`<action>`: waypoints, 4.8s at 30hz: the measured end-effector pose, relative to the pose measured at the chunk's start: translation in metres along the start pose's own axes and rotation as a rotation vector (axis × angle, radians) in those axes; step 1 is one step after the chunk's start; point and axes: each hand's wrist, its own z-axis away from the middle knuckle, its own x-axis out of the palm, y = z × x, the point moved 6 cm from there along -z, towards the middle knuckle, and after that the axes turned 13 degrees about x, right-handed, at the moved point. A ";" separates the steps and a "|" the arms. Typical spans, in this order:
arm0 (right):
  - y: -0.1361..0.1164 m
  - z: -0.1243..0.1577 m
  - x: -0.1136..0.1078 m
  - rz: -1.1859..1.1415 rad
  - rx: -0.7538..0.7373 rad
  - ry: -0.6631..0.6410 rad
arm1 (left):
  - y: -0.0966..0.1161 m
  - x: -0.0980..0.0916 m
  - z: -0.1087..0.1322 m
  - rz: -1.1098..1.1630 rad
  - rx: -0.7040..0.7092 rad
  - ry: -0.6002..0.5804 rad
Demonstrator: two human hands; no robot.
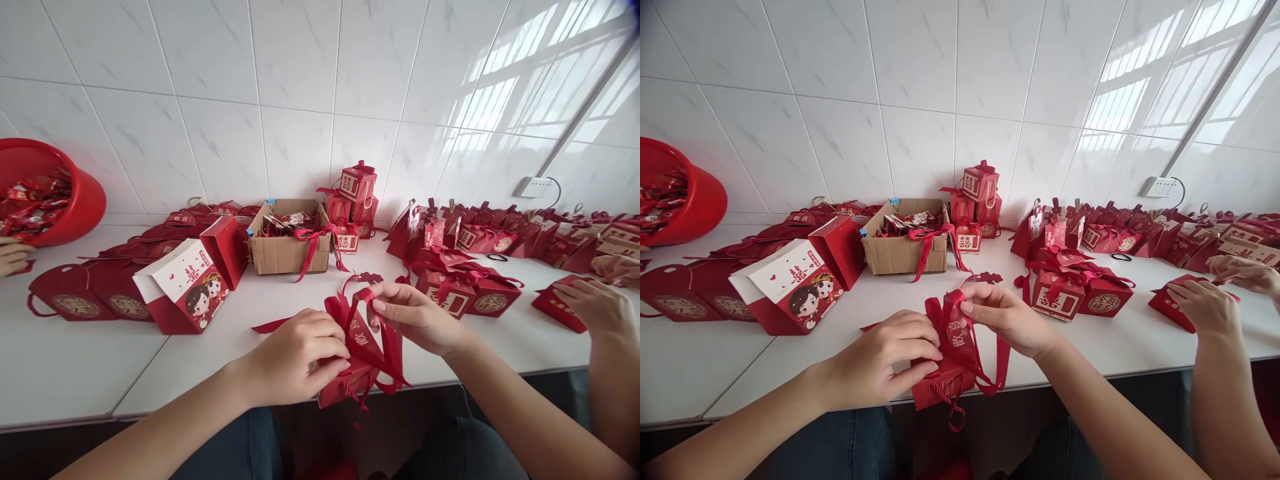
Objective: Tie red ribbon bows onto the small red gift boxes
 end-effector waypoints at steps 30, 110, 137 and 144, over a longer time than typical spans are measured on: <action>0.001 -0.005 0.013 0.033 -0.042 0.038 | -0.025 -0.030 -0.024 0.144 -0.262 0.438; 0.027 -0.001 0.022 0.316 -0.048 0.337 | -0.042 -0.020 -0.003 0.199 -0.421 0.259; 0.014 0.016 0.035 0.951 -0.369 0.770 | -0.026 -0.003 0.006 -0.179 -0.121 0.521; 0.023 0.003 0.024 0.874 -0.057 0.635 | -0.017 0.001 0.006 -0.337 0.015 0.565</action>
